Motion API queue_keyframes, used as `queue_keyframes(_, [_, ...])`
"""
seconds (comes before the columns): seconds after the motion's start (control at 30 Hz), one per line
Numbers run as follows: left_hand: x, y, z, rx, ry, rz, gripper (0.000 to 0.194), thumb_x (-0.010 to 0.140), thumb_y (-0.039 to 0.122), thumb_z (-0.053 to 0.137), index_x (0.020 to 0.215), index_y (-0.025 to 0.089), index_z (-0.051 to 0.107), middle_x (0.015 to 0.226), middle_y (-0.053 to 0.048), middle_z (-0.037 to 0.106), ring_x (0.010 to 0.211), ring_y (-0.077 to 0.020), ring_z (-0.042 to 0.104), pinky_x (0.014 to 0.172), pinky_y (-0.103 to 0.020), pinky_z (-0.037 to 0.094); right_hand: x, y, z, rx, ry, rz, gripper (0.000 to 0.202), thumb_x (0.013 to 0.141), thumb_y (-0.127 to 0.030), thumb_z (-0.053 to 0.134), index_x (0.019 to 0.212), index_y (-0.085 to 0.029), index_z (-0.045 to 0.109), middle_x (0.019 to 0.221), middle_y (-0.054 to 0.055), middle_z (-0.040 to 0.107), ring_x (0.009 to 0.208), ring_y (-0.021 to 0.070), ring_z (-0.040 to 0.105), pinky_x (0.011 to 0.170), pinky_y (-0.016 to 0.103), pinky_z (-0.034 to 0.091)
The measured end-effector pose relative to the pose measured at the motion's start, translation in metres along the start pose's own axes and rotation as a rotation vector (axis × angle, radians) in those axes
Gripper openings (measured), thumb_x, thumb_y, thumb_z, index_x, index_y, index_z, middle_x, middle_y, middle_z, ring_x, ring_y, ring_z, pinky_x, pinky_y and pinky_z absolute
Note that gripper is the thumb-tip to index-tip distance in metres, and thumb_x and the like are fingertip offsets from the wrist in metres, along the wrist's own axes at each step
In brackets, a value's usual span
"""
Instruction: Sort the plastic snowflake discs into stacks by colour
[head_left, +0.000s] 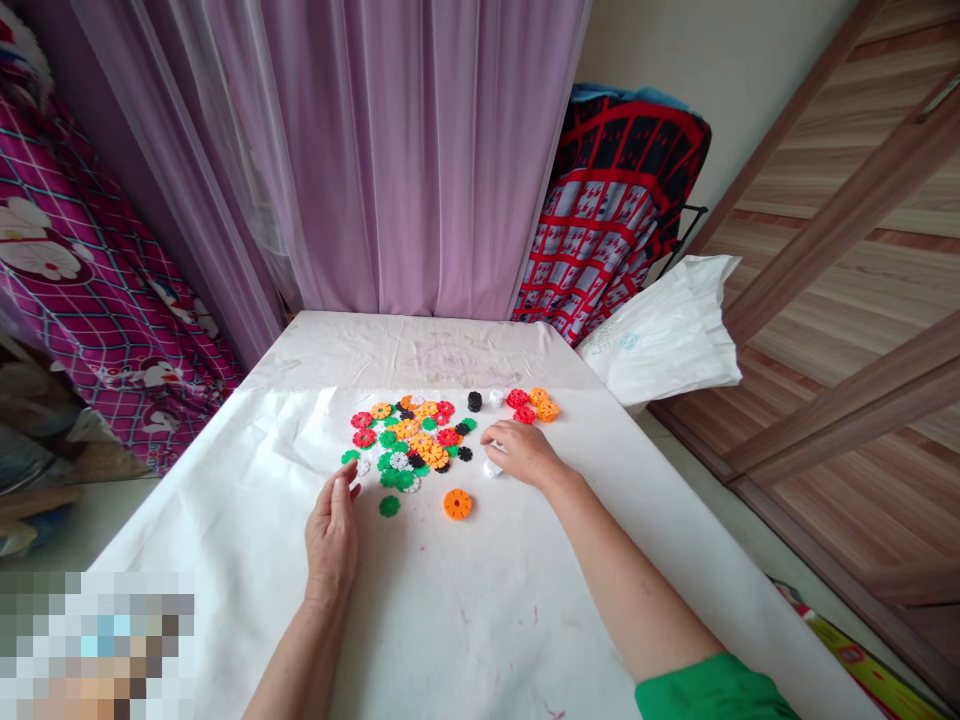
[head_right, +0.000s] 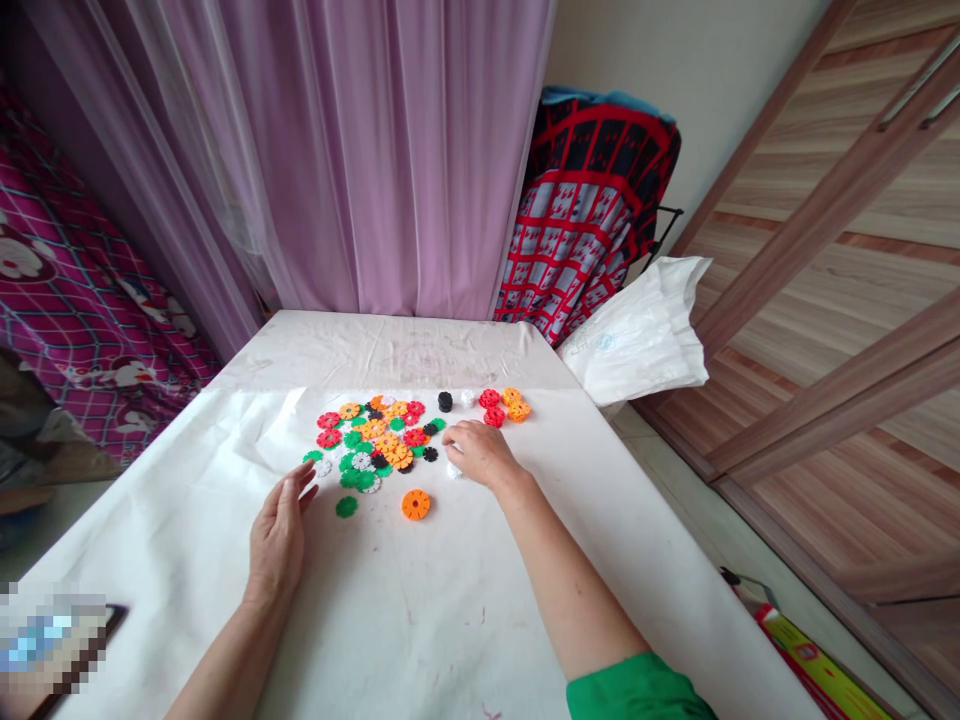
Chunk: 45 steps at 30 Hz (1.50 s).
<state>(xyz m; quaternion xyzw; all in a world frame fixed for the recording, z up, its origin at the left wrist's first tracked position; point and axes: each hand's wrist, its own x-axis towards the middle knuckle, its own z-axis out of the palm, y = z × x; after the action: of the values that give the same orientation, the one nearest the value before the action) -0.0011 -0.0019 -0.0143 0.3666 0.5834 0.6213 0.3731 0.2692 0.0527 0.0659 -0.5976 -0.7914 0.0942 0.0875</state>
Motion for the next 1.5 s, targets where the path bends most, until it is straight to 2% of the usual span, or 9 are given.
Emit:
queue_keyframes(0.17, [0.0,0.002,0.0,-0.005,0.006,0.012,0.051,0.088,0.062,0.047,0.109,0.02,0.068,0.128,-0.011,0.066,0.121,-0.0258,0.06,0.102,-0.042,0.051,0.035,-0.056,0.016,-0.007,-0.064,-0.186,0.024,0.089,-0.019,0.055,0.101,-0.028,0.073,0.109,0.0,0.073,0.105,0.0169,0.063,0.084,0.026,0.045])
queue_keyframes(0.3, [0.0,0.002,-0.001,-0.036,0.011,0.013,0.051,0.088,0.062,0.048,0.11,0.021,0.068,0.129,-0.01,0.065,0.121,-0.025,0.06,0.1,-0.041,0.051,0.052,-0.095,0.034,-0.1,-0.131,-0.179,0.024,0.086,-0.032,0.058,0.107,-0.028,0.07,0.114,0.003,0.072,0.107,0.0214,0.064,0.081,0.029,0.047])
queue_keyframes(0.4, [0.001,0.001,0.0,-0.066,0.03,0.003,0.051,0.087,0.062,0.049,0.109,0.021,0.069,0.128,-0.01,0.066,0.12,-0.0252,0.06,0.099,-0.042,0.052,0.057,-0.113,0.041,-0.167,-0.146,-0.124,0.027,0.083,-0.039,0.06,0.103,-0.024,0.07,0.111,0.006,0.072,0.105,0.024,0.065,0.08,0.03,0.047])
queue_keyframes(0.63, [0.001,0.001,0.001,-0.09,0.044,-0.016,0.049,0.086,0.062,0.051,0.105,0.021,0.069,0.125,-0.01,0.067,0.12,-0.026,0.06,0.099,-0.043,0.052,0.061,-0.131,0.046,-0.201,-0.161,-0.095,0.028,0.078,-0.026,0.058,0.104,-0.021,0.069,0.106,0.01,0.073,0.099,0.0247,0.067,0.077,0.031,0.047])
queue_keyframes(0.77, [0.0,0.004,0.0,-0.077,0.035,-0.014,0.051,0.086,0.063,0.05,0.107,0.021,0.069,0.125,-0.01,0.067,0.118,-0.0259,0.061,0.098,-0.043,0.052,0.06,-0.115,0.038,-0.086,-0.106,-0.068,0.029,0.081,-0.03,0.059,0.108,-0.023,0.067,0.109,0.007,0.072,0.102,0.0225,0.066,0.078,0.029,0.047])
queue_keyframes(0.93, [0.0,0.005,0.001,-0.078,0.041,-0.022,0.052,0.086,0.063,0.05,0.107,0.02,0.069,0.125,-0.011,0.067,0.117,-0.0264,0.061,0.097,-0.043,0.052,0.034,-0.051,0.008,0.027,-0.004,0.058,0.023,0.083,-0.03,0.061,0.104,-0.024,0.069,0.106,0.002,0.072,0.097,0.0172,0.065,0.079,0.025,0.044])
queue_keyframes(1.1, [0.002,0.001,0.001,-0.081,0.038,-0.005,0.049,0.087,0.062,0.051,0.107,0.021,0.069,0.125,-0.01,0.067,0.117,-0.0255,0.061,0.1,-0.044,0.051,-0.004,0.003,-0.01,-0.031,-0.055,0.148,0.024,0.079,-0.028,0.067,0.102,-0.023,0.07,0.104,0.002,0.072,0.091,0.0166,0.064,0.077,0.025,0.042])
queue_keyframes(1.23, [0.001,0.003,0.0,-0.105,0.054,-0.016,0.05,0.087,0.061,0.051,0.109,0.02,0.069,0.126,-0.01,0.066,0.116,-0.0258,0.061,0.1,-0.046,0.051,-0.019,0.01,-0.006,-0.051,-0.083,0.114,0.023,0.08,-0.028,0.066,0.102,-0.023,0.07,0.105,0.002,0.071,0.092,0.0166,0.064,0.076,0.025,0.041])
queue_keyframes(1.5, [-0.001,0.009,0.0,-0.113,0.069,-0.019,0.049,0.085,0.061,0.053,0.106,0.019,0.068,0.126,-0.011,0.066,0.117,-0.0267,0.061,0.102,-0.048,0.05,-0.017,0.008,0.007,-0.089,-0.099,0.099,0.025,0.082,-0.026,0.062,0.106,-0.025,0.07,0.11,0.003,0.07,0.101,0.0184,0.063,0.081,0.026,0.041])
